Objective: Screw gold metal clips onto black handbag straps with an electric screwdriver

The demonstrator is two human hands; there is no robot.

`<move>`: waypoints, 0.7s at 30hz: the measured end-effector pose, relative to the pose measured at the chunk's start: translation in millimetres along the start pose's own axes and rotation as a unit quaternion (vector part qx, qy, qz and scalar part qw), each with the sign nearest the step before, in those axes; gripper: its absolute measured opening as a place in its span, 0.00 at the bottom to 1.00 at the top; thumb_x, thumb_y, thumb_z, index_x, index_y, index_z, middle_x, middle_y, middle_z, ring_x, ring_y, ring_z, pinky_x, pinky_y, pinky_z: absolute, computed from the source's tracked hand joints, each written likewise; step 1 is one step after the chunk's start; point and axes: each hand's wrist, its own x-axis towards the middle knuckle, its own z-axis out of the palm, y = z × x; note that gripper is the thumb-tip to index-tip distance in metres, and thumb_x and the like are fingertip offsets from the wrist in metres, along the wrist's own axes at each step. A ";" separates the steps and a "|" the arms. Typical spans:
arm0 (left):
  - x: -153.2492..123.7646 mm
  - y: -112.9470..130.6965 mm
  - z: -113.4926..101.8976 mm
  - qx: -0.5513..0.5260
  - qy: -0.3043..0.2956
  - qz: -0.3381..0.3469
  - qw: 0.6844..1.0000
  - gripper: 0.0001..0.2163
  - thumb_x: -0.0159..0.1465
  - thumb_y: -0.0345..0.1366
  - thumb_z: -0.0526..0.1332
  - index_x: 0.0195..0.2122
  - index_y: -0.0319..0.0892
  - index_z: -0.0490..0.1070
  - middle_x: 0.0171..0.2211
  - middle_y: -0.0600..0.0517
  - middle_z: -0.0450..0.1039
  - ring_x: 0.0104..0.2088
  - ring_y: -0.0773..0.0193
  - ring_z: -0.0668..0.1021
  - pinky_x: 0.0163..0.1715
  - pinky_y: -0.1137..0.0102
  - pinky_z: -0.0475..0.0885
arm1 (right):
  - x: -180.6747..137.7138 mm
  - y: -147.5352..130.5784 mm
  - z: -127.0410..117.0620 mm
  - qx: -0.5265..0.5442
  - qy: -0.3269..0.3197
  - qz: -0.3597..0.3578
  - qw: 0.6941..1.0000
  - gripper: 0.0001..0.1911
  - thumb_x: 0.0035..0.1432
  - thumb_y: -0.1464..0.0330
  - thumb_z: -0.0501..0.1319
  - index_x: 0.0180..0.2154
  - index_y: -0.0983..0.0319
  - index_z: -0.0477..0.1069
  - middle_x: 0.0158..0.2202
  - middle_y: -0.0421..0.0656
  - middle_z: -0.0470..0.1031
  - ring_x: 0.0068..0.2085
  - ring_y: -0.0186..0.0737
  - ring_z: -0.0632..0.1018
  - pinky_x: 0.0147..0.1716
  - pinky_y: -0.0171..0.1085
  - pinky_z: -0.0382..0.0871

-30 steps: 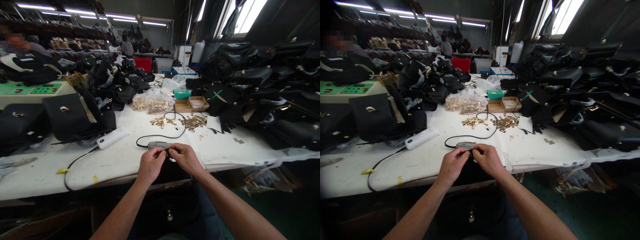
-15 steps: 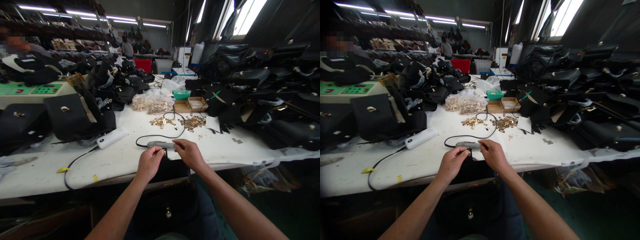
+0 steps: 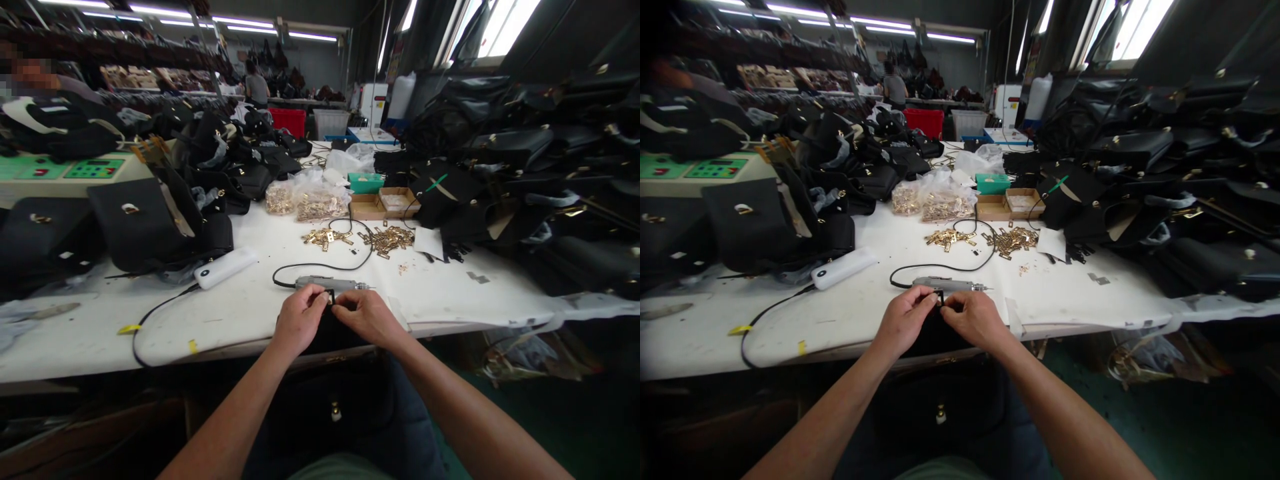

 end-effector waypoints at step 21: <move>-7.3 6.3 1.3 0.000 -0.031 0.039 0.999 0.08 0.65 0.38 0.59 0.43 0.45 0.74 0.35 0.54 0.78 0.36 0.62 0.79 0.40 0.68 0.70 | -0.7 -2.4 2.4 -0.034 0.011 0.032 0.999 0.09 0.54 0.65 0.59 0.24 0.61 0.70 0.22 0.36 0.68 0.27 0.34 0.70 0.29 0.33 0.58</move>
